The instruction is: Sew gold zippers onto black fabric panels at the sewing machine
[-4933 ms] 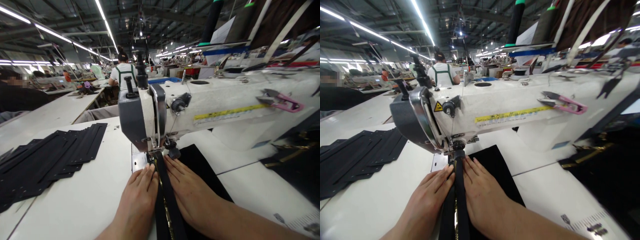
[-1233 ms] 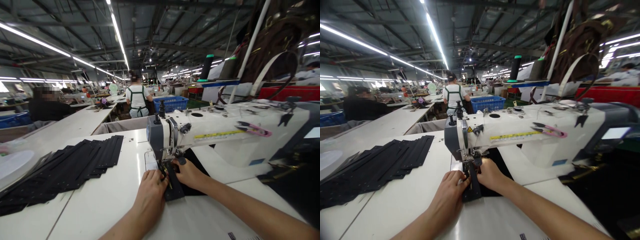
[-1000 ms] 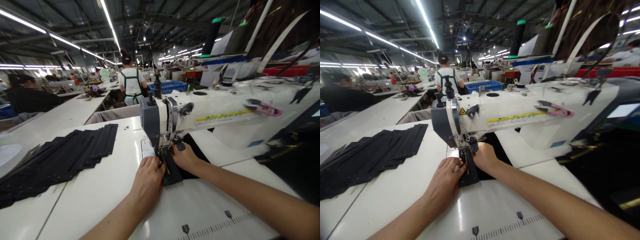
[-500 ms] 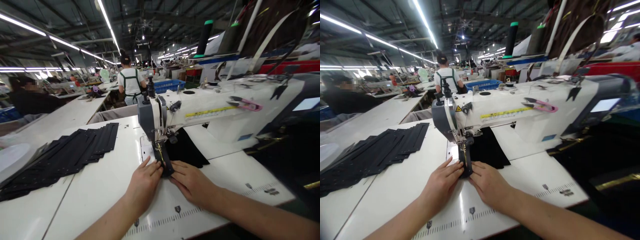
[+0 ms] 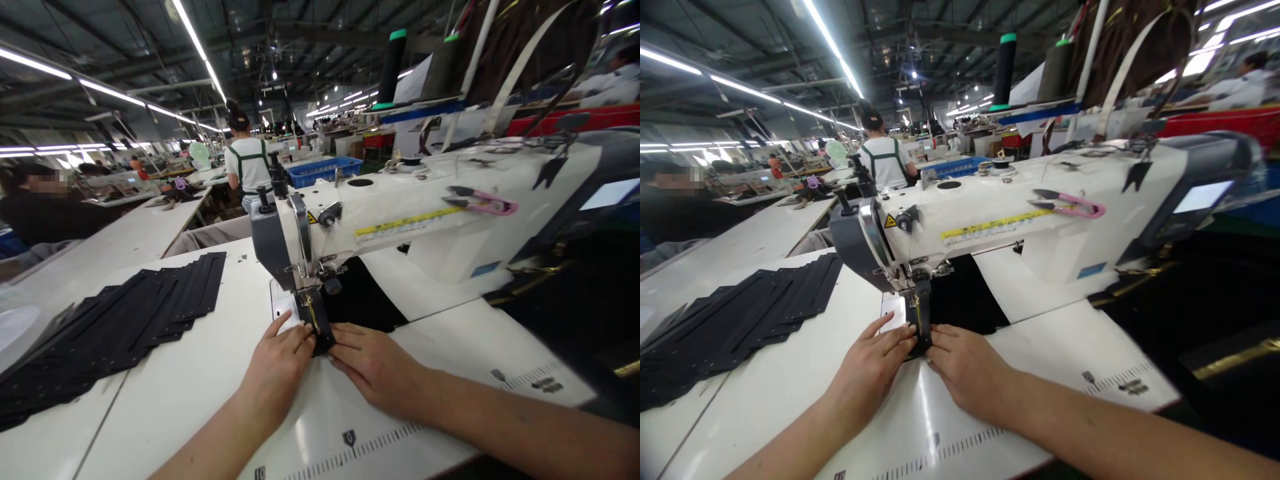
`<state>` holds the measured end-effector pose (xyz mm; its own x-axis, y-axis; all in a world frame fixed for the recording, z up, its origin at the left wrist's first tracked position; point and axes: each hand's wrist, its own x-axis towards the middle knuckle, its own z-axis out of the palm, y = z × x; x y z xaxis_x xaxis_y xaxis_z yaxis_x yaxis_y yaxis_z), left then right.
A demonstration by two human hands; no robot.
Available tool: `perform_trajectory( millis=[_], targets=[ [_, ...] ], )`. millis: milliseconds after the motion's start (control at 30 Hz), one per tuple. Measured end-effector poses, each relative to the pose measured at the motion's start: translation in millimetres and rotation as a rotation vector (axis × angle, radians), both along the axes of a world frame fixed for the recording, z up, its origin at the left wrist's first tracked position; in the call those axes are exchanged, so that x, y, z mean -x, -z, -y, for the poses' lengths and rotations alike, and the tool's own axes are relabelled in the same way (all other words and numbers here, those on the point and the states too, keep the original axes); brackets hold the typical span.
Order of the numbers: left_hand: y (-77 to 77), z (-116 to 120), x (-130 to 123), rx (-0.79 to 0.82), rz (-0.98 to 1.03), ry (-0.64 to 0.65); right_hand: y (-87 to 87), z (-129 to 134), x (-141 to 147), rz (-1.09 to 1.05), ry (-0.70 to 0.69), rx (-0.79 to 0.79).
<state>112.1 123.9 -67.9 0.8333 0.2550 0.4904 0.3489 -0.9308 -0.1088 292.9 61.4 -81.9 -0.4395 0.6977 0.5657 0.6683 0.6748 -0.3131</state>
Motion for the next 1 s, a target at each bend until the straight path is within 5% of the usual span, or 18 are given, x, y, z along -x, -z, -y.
perform_trajectory(
  millis=[400,600,1000],
  targets=[
    [2.0,-31,-6,0.006,0.029,0.002,2.3,-33,-4,0.039,0.011,0.017],
    [6.7,-27,-1,0.0,0.043,-0.043,-0.1,-28,0,0.108,0.173,-0.056],
    [4.7,-32,-5,-0.035,-0.038,-0.062,-1.8,-31,-4,0.135,0.165,-0.041]
  ],
)
